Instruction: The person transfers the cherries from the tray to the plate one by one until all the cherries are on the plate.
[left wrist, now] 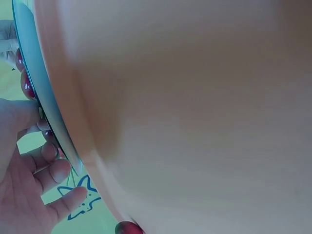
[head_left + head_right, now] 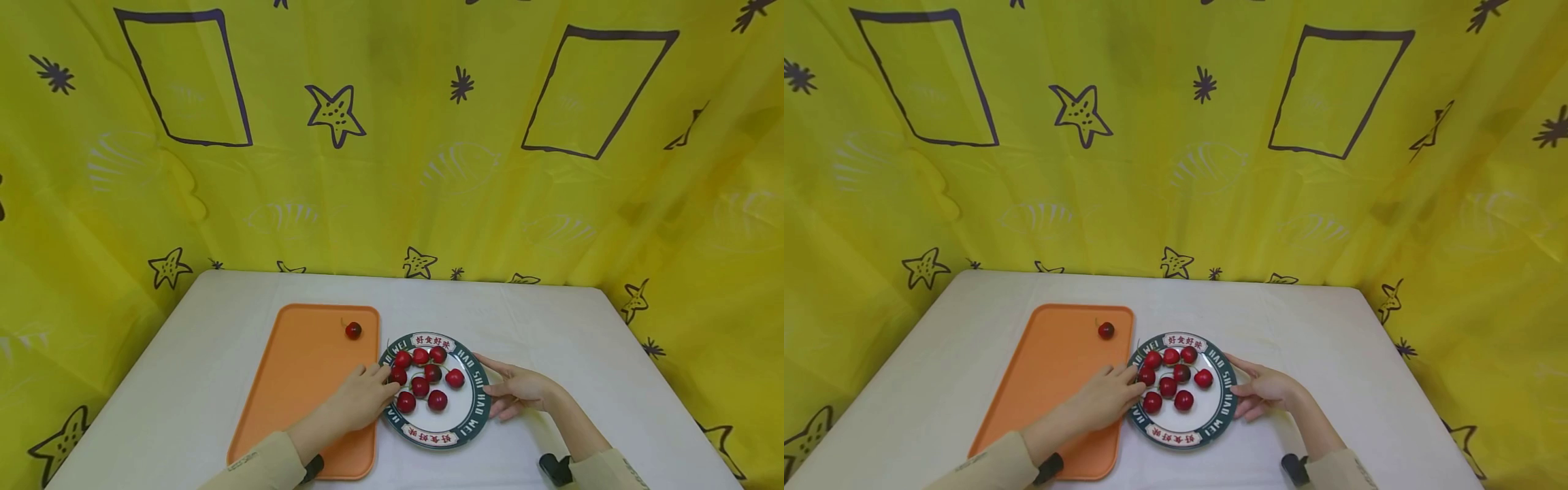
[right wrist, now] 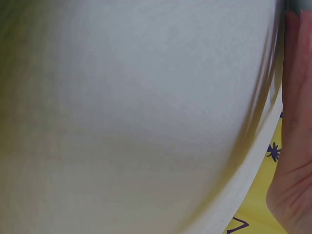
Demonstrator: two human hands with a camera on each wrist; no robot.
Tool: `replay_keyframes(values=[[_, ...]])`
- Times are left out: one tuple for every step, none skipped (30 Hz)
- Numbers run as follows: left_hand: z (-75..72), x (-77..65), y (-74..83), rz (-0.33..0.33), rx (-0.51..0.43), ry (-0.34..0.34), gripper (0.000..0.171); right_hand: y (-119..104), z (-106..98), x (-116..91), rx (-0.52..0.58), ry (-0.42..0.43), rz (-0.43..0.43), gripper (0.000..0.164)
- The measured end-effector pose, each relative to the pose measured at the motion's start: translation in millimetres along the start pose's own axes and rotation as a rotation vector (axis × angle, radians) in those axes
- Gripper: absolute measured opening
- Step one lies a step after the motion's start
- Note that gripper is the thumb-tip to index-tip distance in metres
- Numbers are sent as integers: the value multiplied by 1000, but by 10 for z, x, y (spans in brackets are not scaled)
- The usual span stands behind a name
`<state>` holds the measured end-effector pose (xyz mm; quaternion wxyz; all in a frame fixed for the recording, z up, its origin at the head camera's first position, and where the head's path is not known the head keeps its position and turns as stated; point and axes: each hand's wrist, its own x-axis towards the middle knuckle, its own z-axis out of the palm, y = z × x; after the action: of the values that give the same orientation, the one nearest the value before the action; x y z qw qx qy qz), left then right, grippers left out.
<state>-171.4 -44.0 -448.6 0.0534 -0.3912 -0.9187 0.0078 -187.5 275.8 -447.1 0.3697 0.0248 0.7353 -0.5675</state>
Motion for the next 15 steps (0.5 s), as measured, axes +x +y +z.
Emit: replay_keyframes(values=[[2, 1, 0, -4, -7, -2, 18, 0, 0, 0, 0, 0, 0, 76], [4, 2, -3, -9, -12, -4, 18, 1, 0, 0, 1, 0, 0, 76], [3, 3, -6, -15, -17, -5, 18, 1, 0, 0, 1, 1, 0, 76], [3, 5, -12, -23, -19, -7, 19, 1, 0, 0, 1, 1, 1, 76], [-4, 5, -18, -31, -26, -9, 19, 1, 1, 0, 0, 1, 1, 76], [-10, 5, -29, -40, -32, -9, 20, 1, 1, 0, 0, 1, 1, 76], [-18, 5, -43, -49, -38, -8, 20, 0, 1, 0, -1, 2, 1, 76], [-30, 6, -58, -65, -46, -7, 20, -1, 1, -1, -2, 3, 1, 76], [-47, 7, -82, -78, -63, -4, 20, -2, 1, -1, -4, 4, 1, 76], [-59, 7, -112, -90, -69, 6, 20, -3, 1, -2, -5, 4, 2, 76], [-72, 9, -147, -101, -80, 19, 21, -2, 1, -1, -5, 6, 2, 76], [-79, 11, -190, -111, -84, 36, 21, -2, 1, -1, -5, 7, 3, 76], [-85, 12, -237, -123, -83, 51, 20, -1, 2, 1, -4, 8, 4, 76], [-87, 13, -289, -133, -75, 70, 20, 0, 2, 3, -2, 8, 5, 77], [-79, 14, -345, -138, -62, 94, 20, 1, 2, 5, -1, 9, 7, 77]])
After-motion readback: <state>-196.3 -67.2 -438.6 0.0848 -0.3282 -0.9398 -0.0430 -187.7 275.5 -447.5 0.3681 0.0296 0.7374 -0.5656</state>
